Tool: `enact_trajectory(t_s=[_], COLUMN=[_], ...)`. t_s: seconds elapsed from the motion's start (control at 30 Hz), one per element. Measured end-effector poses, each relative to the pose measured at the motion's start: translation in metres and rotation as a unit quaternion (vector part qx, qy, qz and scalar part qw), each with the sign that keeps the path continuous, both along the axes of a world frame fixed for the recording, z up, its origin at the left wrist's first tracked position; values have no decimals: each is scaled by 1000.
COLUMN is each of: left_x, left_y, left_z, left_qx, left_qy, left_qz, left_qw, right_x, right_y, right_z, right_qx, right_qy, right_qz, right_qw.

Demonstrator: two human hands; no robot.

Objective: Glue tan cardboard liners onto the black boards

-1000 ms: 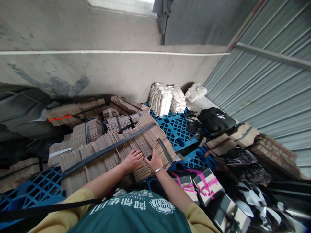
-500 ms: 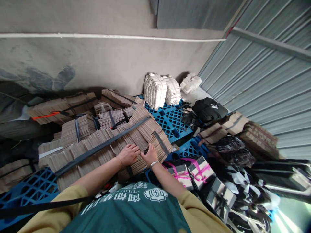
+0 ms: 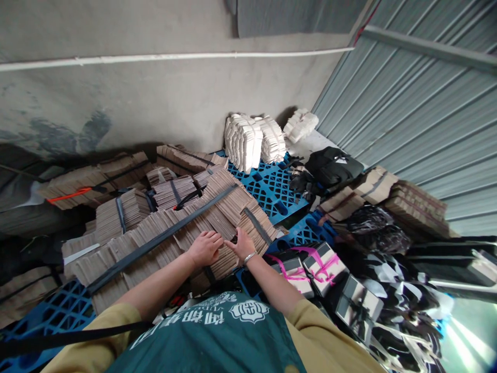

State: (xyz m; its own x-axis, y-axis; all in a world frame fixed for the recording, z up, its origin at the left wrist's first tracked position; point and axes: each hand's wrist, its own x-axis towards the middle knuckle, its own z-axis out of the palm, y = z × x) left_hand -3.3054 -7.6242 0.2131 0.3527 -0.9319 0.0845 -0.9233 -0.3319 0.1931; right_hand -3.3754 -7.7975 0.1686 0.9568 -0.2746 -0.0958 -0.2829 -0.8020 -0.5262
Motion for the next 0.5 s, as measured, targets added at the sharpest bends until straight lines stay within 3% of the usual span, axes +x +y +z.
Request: enact_trajectory(t_s=[0.27, 0.5], left_x=[0, 4], left_y=[-2, -3], left_z=[3, 6], left_qx=[19, 7], left_qy=[17, 1], left_qz=[3, -8], left_qw=[1000, 1000], right_x=[-3, 2], right_y=[16, 13], right_z=[-2, 12], right_qx=[-39, -45], right_qy=[-12, 54], right_qz=[-57, -25], right_qw=[998, 997])
